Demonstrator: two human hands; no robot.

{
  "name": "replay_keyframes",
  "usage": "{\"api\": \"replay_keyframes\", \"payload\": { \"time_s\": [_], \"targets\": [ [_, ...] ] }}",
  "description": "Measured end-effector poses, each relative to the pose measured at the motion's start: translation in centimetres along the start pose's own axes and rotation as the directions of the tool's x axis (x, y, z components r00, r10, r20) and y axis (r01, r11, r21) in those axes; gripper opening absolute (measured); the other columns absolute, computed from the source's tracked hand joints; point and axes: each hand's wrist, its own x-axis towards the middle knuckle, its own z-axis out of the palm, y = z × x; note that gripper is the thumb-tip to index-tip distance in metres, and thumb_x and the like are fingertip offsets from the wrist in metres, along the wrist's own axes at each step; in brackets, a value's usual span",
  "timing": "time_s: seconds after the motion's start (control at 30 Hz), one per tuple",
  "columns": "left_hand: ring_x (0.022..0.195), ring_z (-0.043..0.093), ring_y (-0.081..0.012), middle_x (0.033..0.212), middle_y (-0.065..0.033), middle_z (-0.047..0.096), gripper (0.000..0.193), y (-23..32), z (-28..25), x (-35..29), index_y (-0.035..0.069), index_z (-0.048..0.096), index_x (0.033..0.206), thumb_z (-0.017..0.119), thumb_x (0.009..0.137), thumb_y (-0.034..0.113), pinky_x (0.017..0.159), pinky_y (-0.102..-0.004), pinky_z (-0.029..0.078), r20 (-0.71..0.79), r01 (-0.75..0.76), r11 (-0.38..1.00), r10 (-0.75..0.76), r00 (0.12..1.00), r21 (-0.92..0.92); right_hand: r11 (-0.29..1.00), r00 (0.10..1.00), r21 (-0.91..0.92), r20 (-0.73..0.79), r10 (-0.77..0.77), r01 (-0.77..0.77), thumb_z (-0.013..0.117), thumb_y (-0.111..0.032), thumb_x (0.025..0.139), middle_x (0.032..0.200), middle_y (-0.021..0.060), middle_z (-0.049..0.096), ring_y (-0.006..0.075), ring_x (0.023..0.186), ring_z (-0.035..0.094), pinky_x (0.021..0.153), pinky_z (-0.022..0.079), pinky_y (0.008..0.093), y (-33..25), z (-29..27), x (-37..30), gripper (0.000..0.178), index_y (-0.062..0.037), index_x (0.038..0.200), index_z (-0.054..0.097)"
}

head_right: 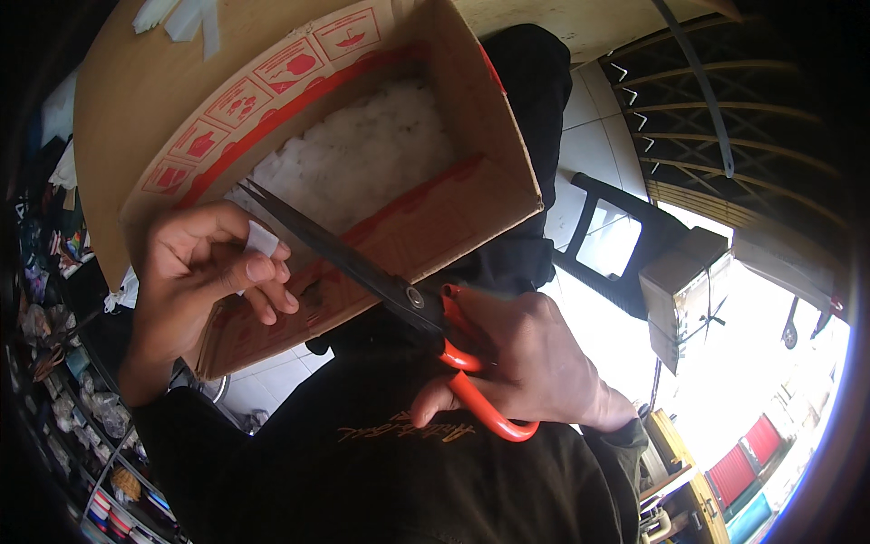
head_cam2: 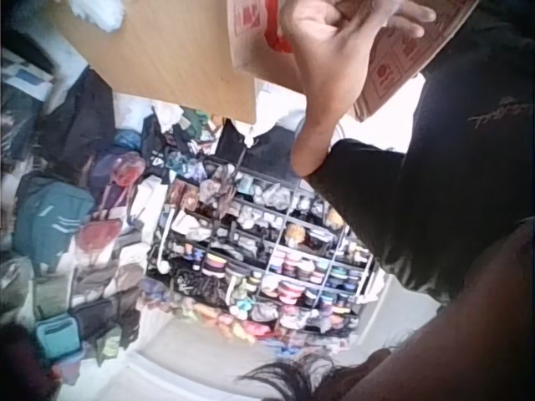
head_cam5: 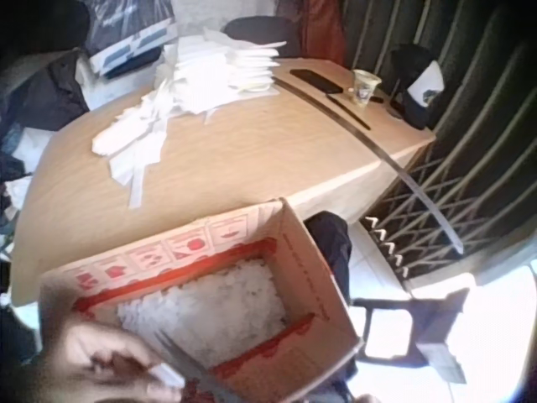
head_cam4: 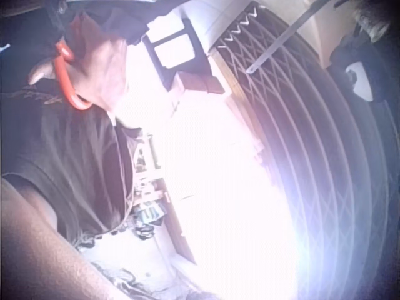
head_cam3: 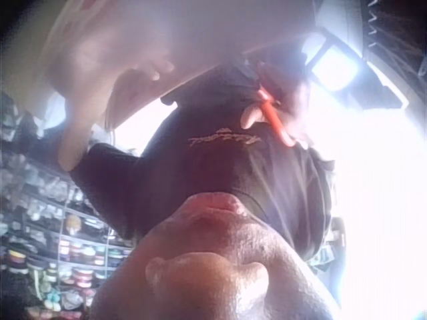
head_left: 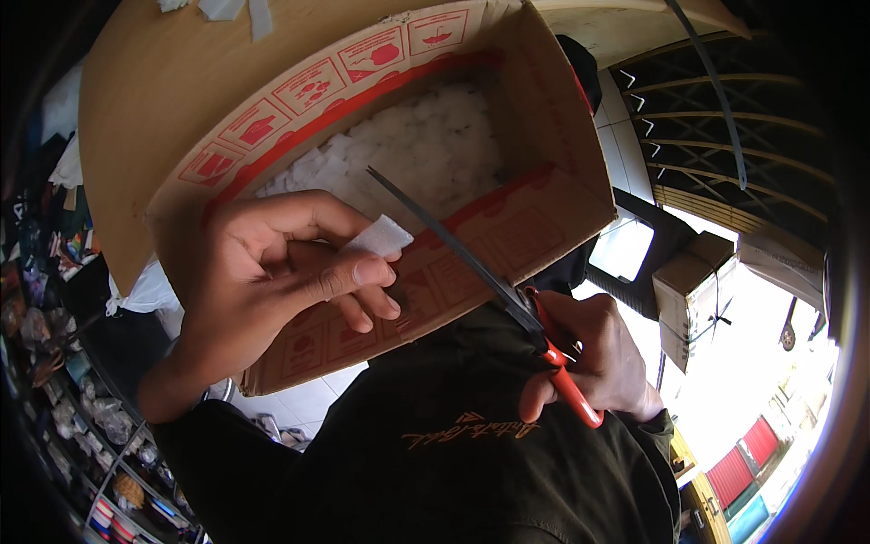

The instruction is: The person cuts strips of white foam with shears, placing the small cut pieces into a cardboard box.

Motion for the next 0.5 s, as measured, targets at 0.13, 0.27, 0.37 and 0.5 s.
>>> {"api": "replay_keyframes", "payload": {
  "time_s": [0.13,0.27,0.37,0.5],
  "targets": [
    [0.059,0.067,-0.0200,0.078,-0.0167,0.064,0.018,-0.1,-0.2,0.1,-0.008,0.057,0.093,0.057,0.093,0.010,0.044,-0.0243,0.052,-0.026,0.045,0.999,-0.046,0.999,-0.027,0.997,0.996,0.070,0.081,-0.037,0.031,0.088,-0.062,0.039,0.057,0.0066,0.046,0.0229,0.050,0.046,0.049,0.036,0.0346,1.0,-0.1,-0.4,0.084,-0.0024,0.086,0.051],
    [0.054,0.064,-0.0183,0.078,-0.0178,0.064,0.018,0.0,0.4,0.1,-0.008,0.055,0.097,0.054,0.095,0.010,0.041,-0.0229,0.051,-0.056,0.009,0.997,-0.013,0.998,-0.078,1.000,0.997,-0.022,0.082,-0.010,0.012,0.087,-0.065,0.035,0.059,0.0072,0.048,0.0248,0.051,0.050,0.049,0.038,0.0353,0.7,-0.2,-0.8,0.098,0.0000,0.099,0.051],
    [0.054,0.064,-0.0185,0.079,-0.0199,0.064,0.018,0.1,0.8,0.1,-0.009,0.052,0.099,0.053,0.095,0.008,0.042,-0.0236,0.051,-0.006,-0.012,0.999,0.012,1.000,-0.050,0.996,0.997,-0.082,0.074,-0.017,0.023,0.087,-0.065,0.037,0.059,0.0069,0.049,0.0260,0.050,0.053,0.049,0.039,0.0357,0.1,-0.2,-0.7,0.099,0.0018,0.101,0.052],
    [0.055,0.065,-0.0195,0.081,-0.0233,0.065,0.015,0.2,0.8,0.2,-0.009,0.050,0.096,0.054,0.094,0.006,0.042,-0.0247,0.052,0.061,-0.024,0.999,0.025,0.998,-0.022,0.990,0.996,-0.119,-0.035,-0.081,0.076,0.077,-0.078,0.027,0.053,0.0031,0.032,0.0153,0.045,0.031,0.045,0.028,0.0324,0.2,0.8,-0.1,0.110,0.0054,0.094,0.052]
  ]
}}
